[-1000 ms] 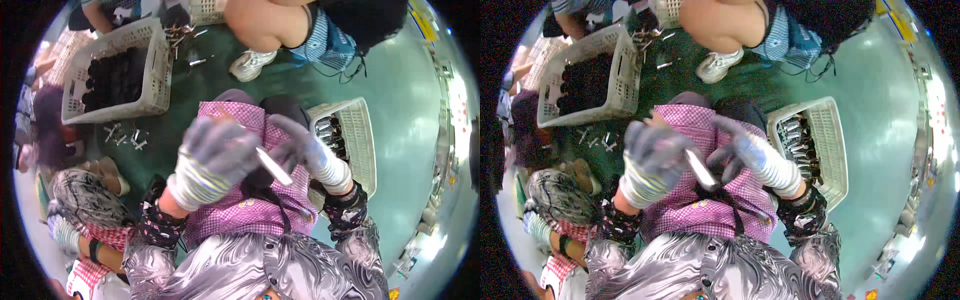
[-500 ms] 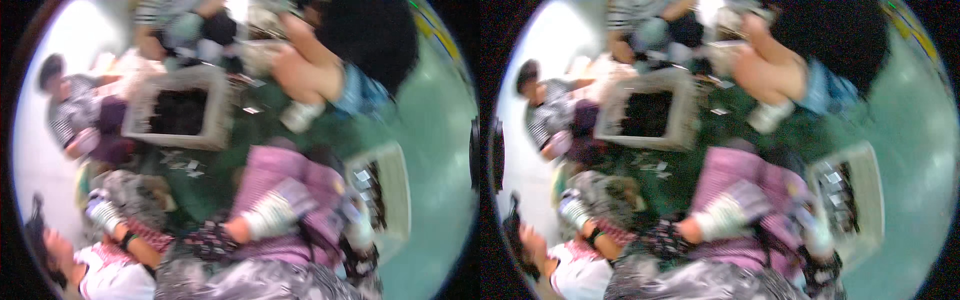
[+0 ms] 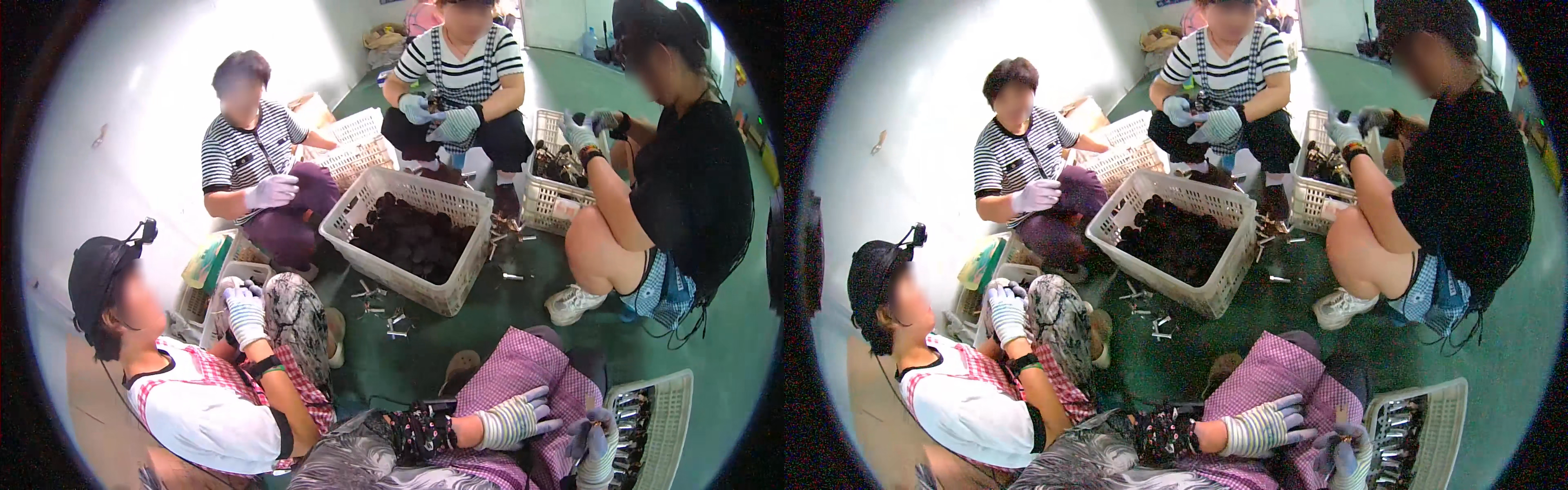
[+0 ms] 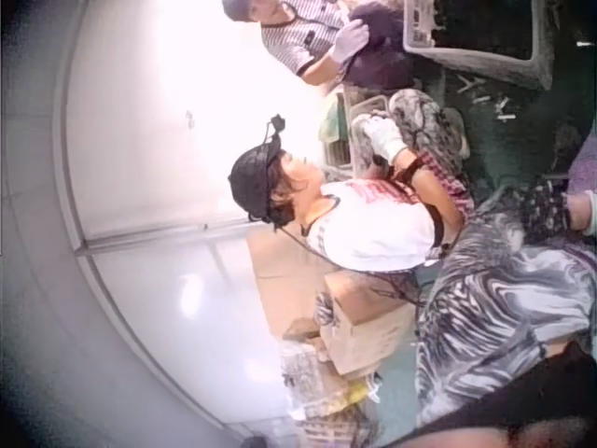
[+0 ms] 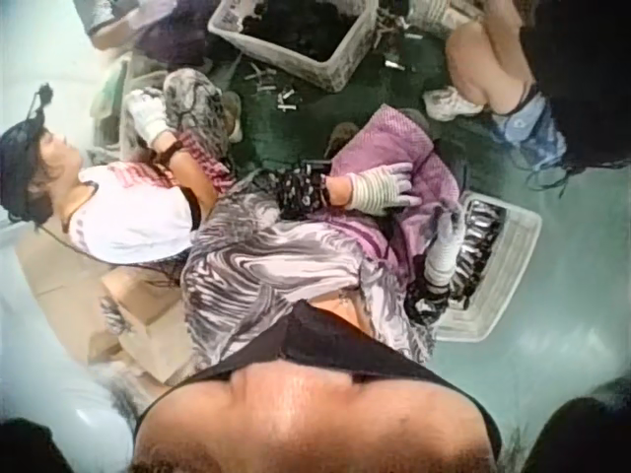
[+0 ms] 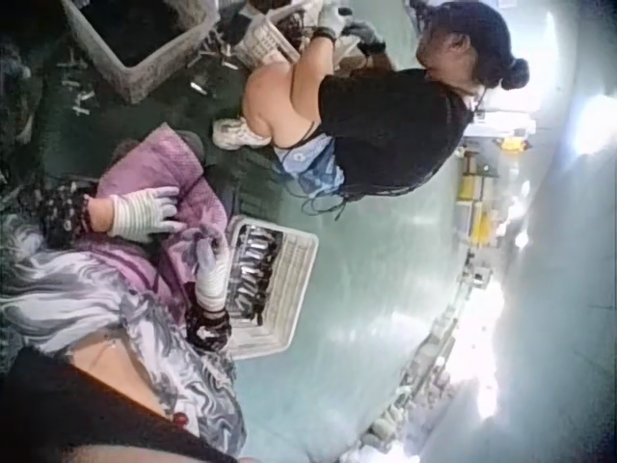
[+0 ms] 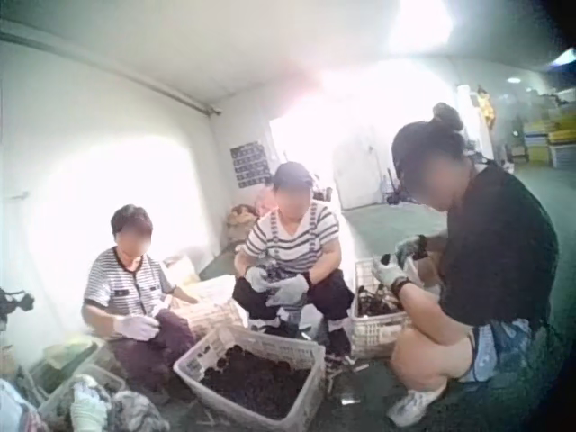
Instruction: Assembling small black plastic components by inserting metal pins and pressing them together using a small wedge tool.
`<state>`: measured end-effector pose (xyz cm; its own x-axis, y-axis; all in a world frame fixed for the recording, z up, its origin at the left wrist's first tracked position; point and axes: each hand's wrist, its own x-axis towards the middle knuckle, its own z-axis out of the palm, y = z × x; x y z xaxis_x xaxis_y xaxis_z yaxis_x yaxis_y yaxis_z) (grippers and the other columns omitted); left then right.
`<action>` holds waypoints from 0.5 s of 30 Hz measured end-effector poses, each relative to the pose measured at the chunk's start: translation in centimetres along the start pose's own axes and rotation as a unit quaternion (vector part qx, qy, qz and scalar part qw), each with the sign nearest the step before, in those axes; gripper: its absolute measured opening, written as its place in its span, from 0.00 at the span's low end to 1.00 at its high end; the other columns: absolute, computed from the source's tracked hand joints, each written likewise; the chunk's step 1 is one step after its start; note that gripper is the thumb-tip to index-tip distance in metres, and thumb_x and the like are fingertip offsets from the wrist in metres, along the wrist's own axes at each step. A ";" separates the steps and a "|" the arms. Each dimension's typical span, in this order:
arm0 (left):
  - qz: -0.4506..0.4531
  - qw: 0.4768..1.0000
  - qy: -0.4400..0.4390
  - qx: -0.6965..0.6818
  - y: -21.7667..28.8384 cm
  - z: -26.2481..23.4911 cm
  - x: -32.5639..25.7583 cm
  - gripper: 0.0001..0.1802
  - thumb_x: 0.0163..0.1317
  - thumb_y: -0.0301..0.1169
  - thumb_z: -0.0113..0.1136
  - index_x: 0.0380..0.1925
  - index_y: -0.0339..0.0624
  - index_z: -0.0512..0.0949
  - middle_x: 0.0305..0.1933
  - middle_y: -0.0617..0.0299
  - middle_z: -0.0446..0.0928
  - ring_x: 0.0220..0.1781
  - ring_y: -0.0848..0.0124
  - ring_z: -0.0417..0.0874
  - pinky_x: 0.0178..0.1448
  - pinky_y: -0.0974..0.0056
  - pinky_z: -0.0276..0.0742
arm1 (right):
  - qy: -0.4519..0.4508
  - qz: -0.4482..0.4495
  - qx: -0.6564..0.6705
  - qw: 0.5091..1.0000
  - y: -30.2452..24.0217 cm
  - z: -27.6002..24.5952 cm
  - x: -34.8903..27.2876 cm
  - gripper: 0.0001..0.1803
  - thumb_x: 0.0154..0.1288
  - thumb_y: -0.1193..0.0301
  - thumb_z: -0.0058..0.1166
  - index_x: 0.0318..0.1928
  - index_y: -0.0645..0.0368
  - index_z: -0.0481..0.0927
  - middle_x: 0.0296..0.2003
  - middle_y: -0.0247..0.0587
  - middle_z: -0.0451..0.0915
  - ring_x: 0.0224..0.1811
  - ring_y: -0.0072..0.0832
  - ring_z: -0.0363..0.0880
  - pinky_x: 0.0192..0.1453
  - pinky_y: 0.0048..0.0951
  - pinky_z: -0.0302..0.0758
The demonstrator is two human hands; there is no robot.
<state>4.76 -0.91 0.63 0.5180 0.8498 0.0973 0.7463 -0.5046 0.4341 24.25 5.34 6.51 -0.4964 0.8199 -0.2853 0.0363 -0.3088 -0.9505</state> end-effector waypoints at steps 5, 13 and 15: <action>0.022 0.999 0.016 -0.043 -0.7 -0.5 0.2 0.44 0.37 0.42 0.66 0.58 0.43 0.61 0.46 0.53 0.67 0.54 0.56 0.68 0.69 0.46 0.48 | -0.072 -0.064 0.101 0.990 2.5 -1.3 1.3 0.25 0.60 0.49 0.49 0.43 0.59 0.69 0.27 0.37 0.74 0.19 0.21 0.68 0.20 0.21 0.66; 0.033 0.976 0.193 -0.090 -2.4 -0.7 -0.5 0.45 0.37 0.43 0.65 0.59 0.43 0.62 0.48 0.50 0.65 0.56 0.50 0.65 0.66 0.45 0.56 | -0.039 -0.066 -0.143 0.987 0.0 -0.3 1.3 0.30 0.71 0.50 0.22 0.51 0.62 0.69 0.40 0.42 0.76 0.29 0.23 0.72 0.33 0.19 0.68; 0.037 0.977 0.189 -0.090 -2.6 -0.6 -0.4 0.44 0.38 0.43 0.65 0.59 0.42 0.62 0.48 0.50 0.65 0.55 0.49 0.66 0.66 0.44 0.55 | -0.032 -0.062 -0.151 0.986 0.1 0.0 1.5 0.33 0.70 0.47 0.20 0.50 0.62 0.69 0.43 0.42 0.75 0.33 0.25 0.72 0.37 0.20 0.68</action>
<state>2.36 0.12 0.03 0.3504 0.8248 0.4438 0.6097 -0.5606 0.5603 23.47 6.57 6.02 -0.5671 0.8069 -0.1654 0.2236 -0.0424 -0.9737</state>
